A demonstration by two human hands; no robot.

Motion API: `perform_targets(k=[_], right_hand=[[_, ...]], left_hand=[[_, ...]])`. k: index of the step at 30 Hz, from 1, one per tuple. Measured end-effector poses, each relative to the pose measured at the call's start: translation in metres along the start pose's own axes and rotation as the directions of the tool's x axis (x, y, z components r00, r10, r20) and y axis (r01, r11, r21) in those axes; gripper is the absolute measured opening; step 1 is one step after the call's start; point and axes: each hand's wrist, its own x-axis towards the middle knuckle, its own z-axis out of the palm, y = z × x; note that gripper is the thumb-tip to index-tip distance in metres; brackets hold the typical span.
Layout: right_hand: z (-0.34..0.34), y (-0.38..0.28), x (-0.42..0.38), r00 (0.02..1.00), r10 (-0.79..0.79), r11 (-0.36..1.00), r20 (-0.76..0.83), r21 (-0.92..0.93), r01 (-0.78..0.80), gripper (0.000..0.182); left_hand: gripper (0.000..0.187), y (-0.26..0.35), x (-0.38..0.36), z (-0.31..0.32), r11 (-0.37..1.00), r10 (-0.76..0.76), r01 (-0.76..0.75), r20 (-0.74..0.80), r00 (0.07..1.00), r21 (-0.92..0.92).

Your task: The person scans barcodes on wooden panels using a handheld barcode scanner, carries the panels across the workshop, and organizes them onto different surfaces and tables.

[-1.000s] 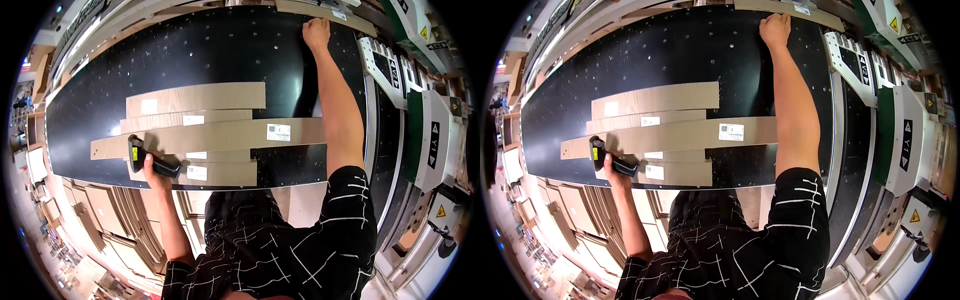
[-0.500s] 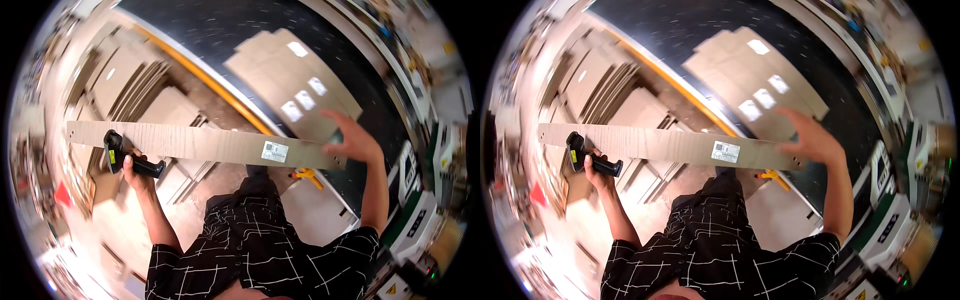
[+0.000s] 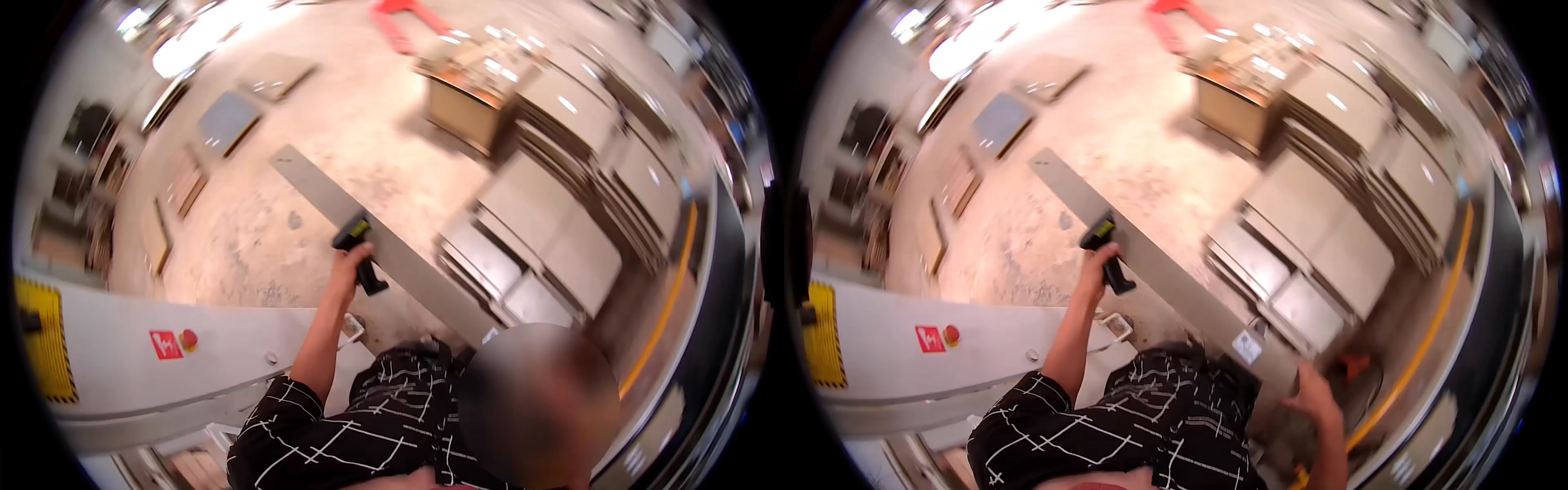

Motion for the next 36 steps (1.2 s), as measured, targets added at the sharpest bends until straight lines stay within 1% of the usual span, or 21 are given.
perform_targets(k=[1,3,5,6,9,11,12,13,14,15,17,18,21,22,23,25,27,29,31,33,36], right_hand=[[0.001,-0.016,0.03,0.997,0.035,0.999,0.068,0.01,-0.035,0.089],[-0.016,-0.046,0.092,0.991,0.054,0.999,0.123,-0.003,-0.054,0.089],[-0.029,-0.064,0.165,0.989,-0.005,0.996,0.145,-0.084,0.017,0.087],[-0.005,-0.084,0.179,0.993,-0.041,0.992,0.107,-0.117,0.053,0.087],[-0.022,-0.121,0.288,0.988,-0.128,0.982,0.084,-0.131,0.138,0.088],[-0.032,-0.159,0.355,0.98,-0.181,0.975,0.085,-0.117,0.19,0.089],[-0.043,-0.193,0.397,0.965,-0.257,0.954,0.061,-0.145,0.263,0.089],[-0.042,-0.22,0.446,0.958,-0.277,0.949,0.069,-0.135,0.284,0.089],[-0.042,-0.252,0.495,0.943,-0.319,0.929,0.098,-0.163,0.332,0.087],[-0.034,-0.281,0.544,0.923,-0.376,0.905,0.078,-0.182,0.384,0.085],[-0.037,-0.38,0.615,0.94,-0.302,0.906,0.157,-0.26,0.334,0.078],[-0.032,-0.403,0.648,0.929,-0.328,0.889,0.171,-0.278,0.365,0.078],[0.009,-0.476,0.736,0.929,-0.234,0.9,0.286,-0.299,0.318,0.077],[0.027,-0.502,0.763,0.926,-0.199,0.904,0.321,-0.305,0.299,0.077],[0.044,-0.52,0.782,0.918,-0.209,0.893,0.337,-0.316,0.319,0.077],[0.07,-0.553,0.816,0.929,-0.107,0.906,0.355,-0.35,0.239,0.079],[0.086,-0.587,0.836,0.925,-0.08,0.905,0.37,-0.361,0.223,0.08],[0.101,-0.62,0.859,0.932,-0.047,0.88,0.361,-0.427,0.209,0.08],[0.111,-0.661,0.875,0.938,-0.074,0.856,0.34,-0.461,0.235,0.08],[0.112,-0.71,0.891,0.93,-0.006,0.845,0.368,-0.496,0.202,0.079],[0.13,-0.777,0.928,0.934,-0.048,0.823,0.353,-0.516,0.237,0.077]], left_hand=[[0.03,0.009,0.011,-0.015,0.999,0.018,-0.019,-0.04,0.999,-0.034],[0.033,0.012,0.054,-0.046,0.996,-0.076,0.074,-0.06,0.995,-0.044],[0.033,0.037,0.099,-0.063,0.995,-0.089,0.086,-0.084,0.992,-0.044],[0.033,0.034,0.089,-0.098,0.995,-0.054,0.044,-0.113,0.992,-0.088],[0.031,0.057,0.146,-0.129,0.994,0.11,-0.108,-0.146,0.983,0.021],[0.027,0.071,0.183,-0.168,0.997,0.068,-0.061,-0.179,0.981,0.049],[0.023,0.072,0.194,-0.189,0.998,-0.031,0.02,-0.231,0.972,-0.052],[0.022,0.082,0.2,-0.206,0.989,-0.059,0.014,-0.307,0.95,-0.146],[0.023,0.091,0.201,-0.227,0.992,-0.063,0.017,-0.377,0.924,-0.122],[0.024,0.1,0.198,-0.245,0.994,-0.075,0.028,-0.446,0.892,-0.11],[0.029,0.092,0.192,-0.305,0.983,-0.179,0.123,-0.552,0.815,-0.138],[0.029,0.093,0.19,-0.327,0.979,-0.186,0.095,-0.612,0.768,-0.179],[0.027,0.089,0.183,-0.379,0.955,-0.232,-0.017,-0.782,0.578,-0.296],[0.027,0.077,0.18,-0.402,0.939,-0.235,-0.08,-0.796,0.558,-0.333],[0.028,0.066,0.182,-0.424,0.923,-0.312,-0.055,-0.823,0.474,-0.381],[0.029,0.048,0.193,-0.463,0.903,-0.354,-0.094,-0.849,0.393,-0.42],[0.029,0.021,0.215,-0.502,0.88,-0.391,-0.134,-0.856,0.338,-0.456],[0.029,0.021,0.246,-0.543,0.833,-0.483,-0.175,-0.845,0.231,-0.524],[0.03,0.058,0.281,-0.586,0.805,-0.527,-0.149,-0.808,0.264,-0.574],[0.031,0.1,0.325,-0.627,0.858,-0.461,-0.088,-0.835,0.3,-0.505],[0.031,0.16,0.392,-0.7,0.938,-0.313,-0.001,-0.849,0.426,-0.346]])
